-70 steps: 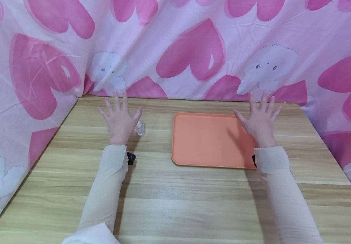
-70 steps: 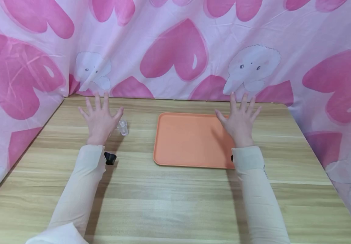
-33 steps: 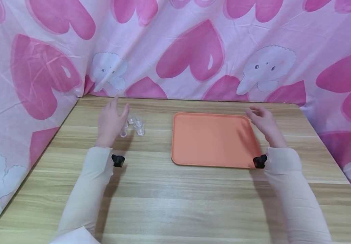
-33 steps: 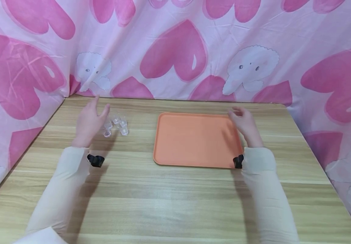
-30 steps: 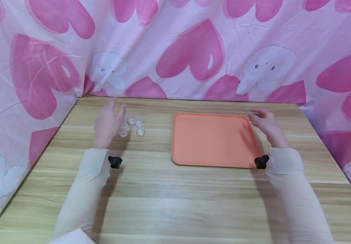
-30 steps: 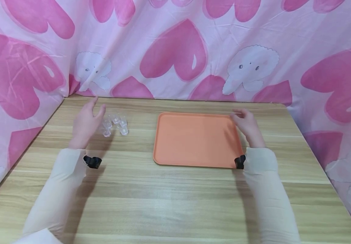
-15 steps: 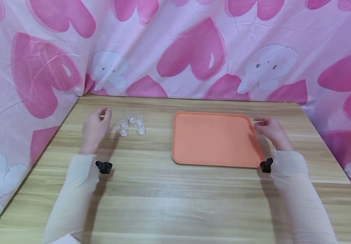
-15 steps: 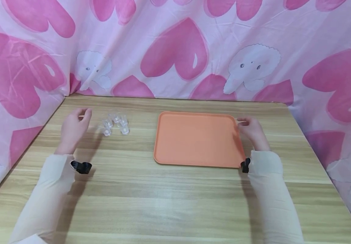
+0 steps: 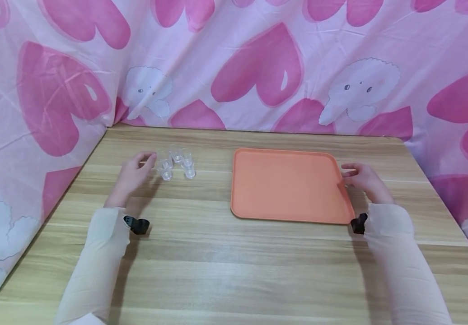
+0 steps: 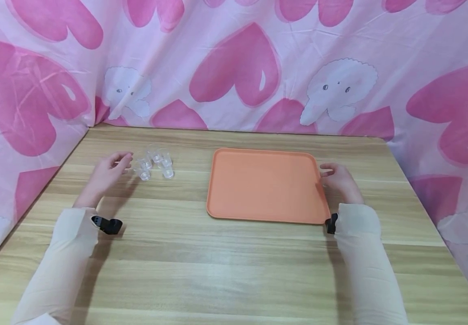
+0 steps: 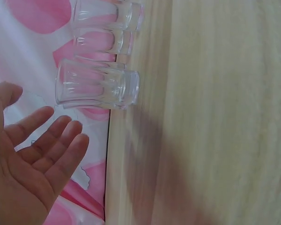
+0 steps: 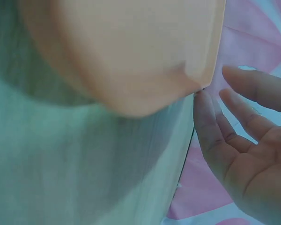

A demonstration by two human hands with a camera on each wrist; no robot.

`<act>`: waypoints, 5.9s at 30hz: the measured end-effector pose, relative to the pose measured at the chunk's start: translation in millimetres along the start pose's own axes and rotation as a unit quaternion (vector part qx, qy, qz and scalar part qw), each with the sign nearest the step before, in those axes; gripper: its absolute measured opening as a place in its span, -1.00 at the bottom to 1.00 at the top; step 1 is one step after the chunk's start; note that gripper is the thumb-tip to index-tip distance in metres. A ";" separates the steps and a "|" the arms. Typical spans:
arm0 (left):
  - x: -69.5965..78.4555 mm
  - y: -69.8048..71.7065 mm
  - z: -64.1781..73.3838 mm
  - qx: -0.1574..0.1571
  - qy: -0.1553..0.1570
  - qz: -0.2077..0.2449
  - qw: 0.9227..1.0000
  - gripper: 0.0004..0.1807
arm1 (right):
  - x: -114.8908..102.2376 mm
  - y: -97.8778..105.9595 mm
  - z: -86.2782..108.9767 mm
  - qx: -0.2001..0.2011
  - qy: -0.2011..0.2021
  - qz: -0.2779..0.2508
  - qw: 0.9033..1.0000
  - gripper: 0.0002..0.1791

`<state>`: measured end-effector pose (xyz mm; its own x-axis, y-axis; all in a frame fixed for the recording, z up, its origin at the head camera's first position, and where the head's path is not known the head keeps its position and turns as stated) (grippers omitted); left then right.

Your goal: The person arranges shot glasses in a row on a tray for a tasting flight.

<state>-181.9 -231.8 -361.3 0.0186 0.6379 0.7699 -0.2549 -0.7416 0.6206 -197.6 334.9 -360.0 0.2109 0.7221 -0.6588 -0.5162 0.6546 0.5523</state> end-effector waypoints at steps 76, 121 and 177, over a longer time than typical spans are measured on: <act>27.0 -16.9 -0.1 -0.058 -0.004 0.054 0.997 -0.40 | 9.3 -6.0 -0.1 -0.025 -0.032 -0.046 0.998 -0.38; 97.1 -117.7 -56.1 -0.095 -0.078 0.118 0.985 -0.49 | -44.7 -43.7 -33.0 -0.020 0.001 -0.078 0.997 -0.47; 163.6 -232.4 -85.2 -0.143 -0.095 0.142 0.975 -0.53 | -43.1 -43.6 -35.4 -0.023 0.002 -0.087 0.996 -0.47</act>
<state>-202.1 62.6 -392.2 0.0810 0.3456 0.9349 -0.5347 -0.7765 0.3334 -213.5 267.2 -373.8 0.2971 0.5968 -0.7454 -0.5092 0.7594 0.4051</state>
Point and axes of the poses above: each hand's wrist, its own z-axis away from the middle knuckle, its own y-axis out of the back of the hand, x = y × z, the point moved 1 cm from there along -z, towards the middle knuckle, and after that the axes turned 15 degrees about -x, right-handed, at the moved point
